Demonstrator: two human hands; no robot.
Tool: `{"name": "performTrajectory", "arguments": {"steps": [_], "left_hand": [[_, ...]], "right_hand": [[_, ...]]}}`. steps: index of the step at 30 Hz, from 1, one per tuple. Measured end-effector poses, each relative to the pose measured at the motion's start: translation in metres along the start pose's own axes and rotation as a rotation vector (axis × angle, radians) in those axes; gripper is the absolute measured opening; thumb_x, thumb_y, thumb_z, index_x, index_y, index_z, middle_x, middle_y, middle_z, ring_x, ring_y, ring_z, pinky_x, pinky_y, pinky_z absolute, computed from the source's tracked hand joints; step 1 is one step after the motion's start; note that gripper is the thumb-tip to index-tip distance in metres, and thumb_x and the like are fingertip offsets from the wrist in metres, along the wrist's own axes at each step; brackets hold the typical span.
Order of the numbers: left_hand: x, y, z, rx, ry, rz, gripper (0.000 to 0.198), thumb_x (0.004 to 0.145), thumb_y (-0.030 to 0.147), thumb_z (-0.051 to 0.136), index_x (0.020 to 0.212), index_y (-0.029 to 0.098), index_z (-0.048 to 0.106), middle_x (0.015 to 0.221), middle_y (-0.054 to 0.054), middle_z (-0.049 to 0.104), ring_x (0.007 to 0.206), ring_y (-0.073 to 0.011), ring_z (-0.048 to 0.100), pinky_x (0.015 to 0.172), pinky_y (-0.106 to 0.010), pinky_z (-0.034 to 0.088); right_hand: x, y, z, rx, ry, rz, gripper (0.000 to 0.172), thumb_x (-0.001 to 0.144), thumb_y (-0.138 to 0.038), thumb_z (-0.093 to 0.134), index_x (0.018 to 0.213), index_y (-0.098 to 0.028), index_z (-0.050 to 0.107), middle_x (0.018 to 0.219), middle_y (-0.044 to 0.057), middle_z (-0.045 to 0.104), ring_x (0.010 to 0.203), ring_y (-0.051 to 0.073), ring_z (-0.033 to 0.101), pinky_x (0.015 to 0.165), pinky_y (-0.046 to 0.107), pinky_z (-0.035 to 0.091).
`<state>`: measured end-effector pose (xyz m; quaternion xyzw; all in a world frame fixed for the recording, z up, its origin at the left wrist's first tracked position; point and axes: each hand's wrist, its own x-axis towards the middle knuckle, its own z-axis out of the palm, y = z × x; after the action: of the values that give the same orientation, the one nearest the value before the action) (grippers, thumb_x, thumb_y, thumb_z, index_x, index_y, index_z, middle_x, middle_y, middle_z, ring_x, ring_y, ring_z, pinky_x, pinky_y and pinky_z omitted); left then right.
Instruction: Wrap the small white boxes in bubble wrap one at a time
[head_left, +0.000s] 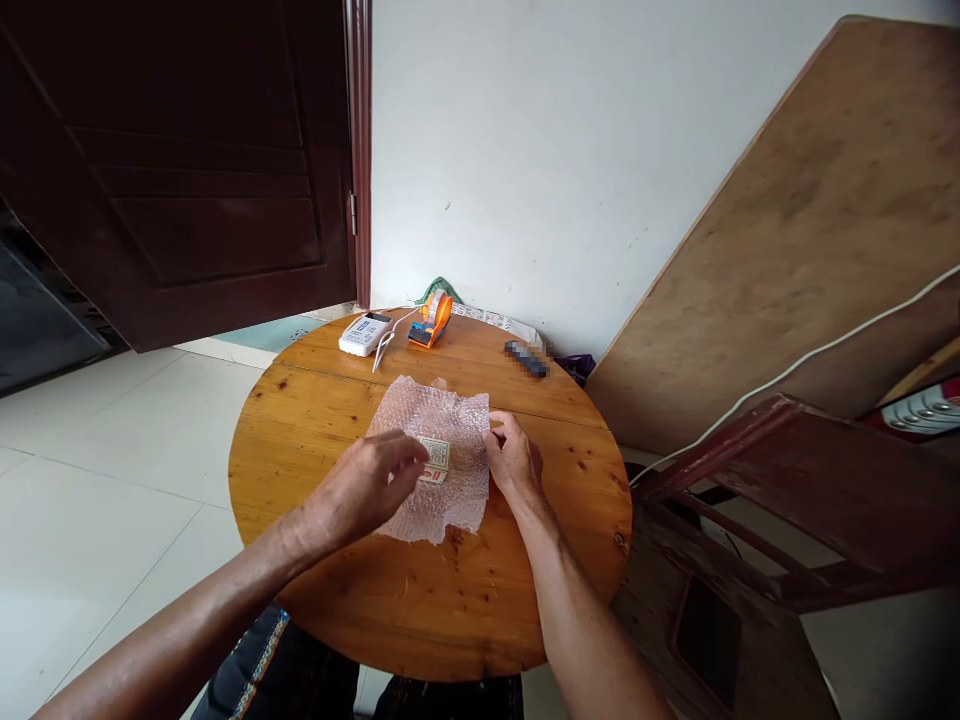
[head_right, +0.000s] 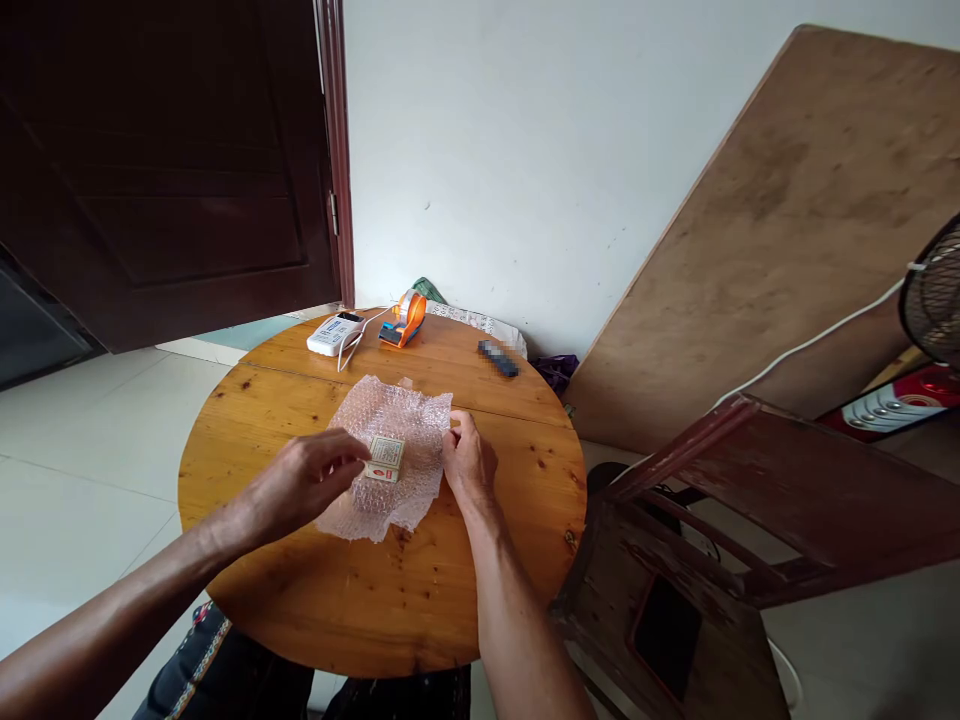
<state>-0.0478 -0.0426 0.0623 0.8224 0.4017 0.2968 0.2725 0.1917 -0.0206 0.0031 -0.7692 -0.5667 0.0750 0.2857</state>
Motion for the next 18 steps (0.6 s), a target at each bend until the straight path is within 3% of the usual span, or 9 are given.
{"name": "performTrajectory", "arguments": {"steps": [2, 5, 10, 18], "left_hand": [[0.007, -0.015, 0.013, 0.104, 0.056, -0.031, 0.028, 0.083, 0.024, 0.058, 0.109, 0.018, 0.066, 0.107, -0.010, 0.067, 0.099, -0.0250, 0.063, 0.088, -0.038, 0.051], [0.006, -0.036, 0.035, 0.167, 0.028, 0.011, 0.073, 0.070, 0.032, 0.073, 0.136, 0.013, 0.049, 0.135, -0.018, 0.054, 0.126, -0.0351, 0.049, 0.107, -0.050, 0.040], [-0.005, -0.046, 0.059, 0.257, -0.054, -0.032, 0.097, 0.065, 0.041, 0.076, 0.146, 0.011, 0.032, 0.145, -0.022, 0.046, 0.134, -0.0385, 0.042, 0.113, -0.055, 0.031], [-0.013, -0.043, 0.065, 0.328, -0.018, -0.029, 0.113, 0.063, 0.054, 0.078, 0.150, 0.007, 0.023, 0.148, -0.024, 0.042, 0.137, -0.0391, 0.039, 0.114, -0.055, 0.030]], "right_hand": [[0.000, 0.001, 0.001, 0.012, 0.009, -0.019, 0.032, 0.085, -0.021, 0.049, 0.112, -0.026, 0.064, 0.088, 0.001, 0.076, 0.079, 0.020, 0.066, 0.063, 0.026, 0.036], [0.000, 0.001, 0.001, 0.016, 0.027, -0.029, 0.032, 0.086, -0.022, 0.049, 0.114, -0.026, 0.063, 0.089, 0.001, 0.076, 0.079, 0.020, 0.066, 0.064, 0.027, 0.036], [0.002, 0.000, 0.001, -0.005, 0.036, -0.005, 0.033, 0.087, -0.022, 0.049, 0.118, -0.024, 0.062, 0.093, 0.003, 0.076, 0.083, 0.021, 0.067, 0.065, 0.028, 0.036], [0.006, 0.008, 0.003, 0.115, 0.060, 0.012, 0.034, 0.084, -0.029, 0.052, 0.116, -0.020, 0.060, 0.092, 0.005, 0.075, 0.082, 0.022, 0.067, 0.072, 0.032, 0.044]]}}
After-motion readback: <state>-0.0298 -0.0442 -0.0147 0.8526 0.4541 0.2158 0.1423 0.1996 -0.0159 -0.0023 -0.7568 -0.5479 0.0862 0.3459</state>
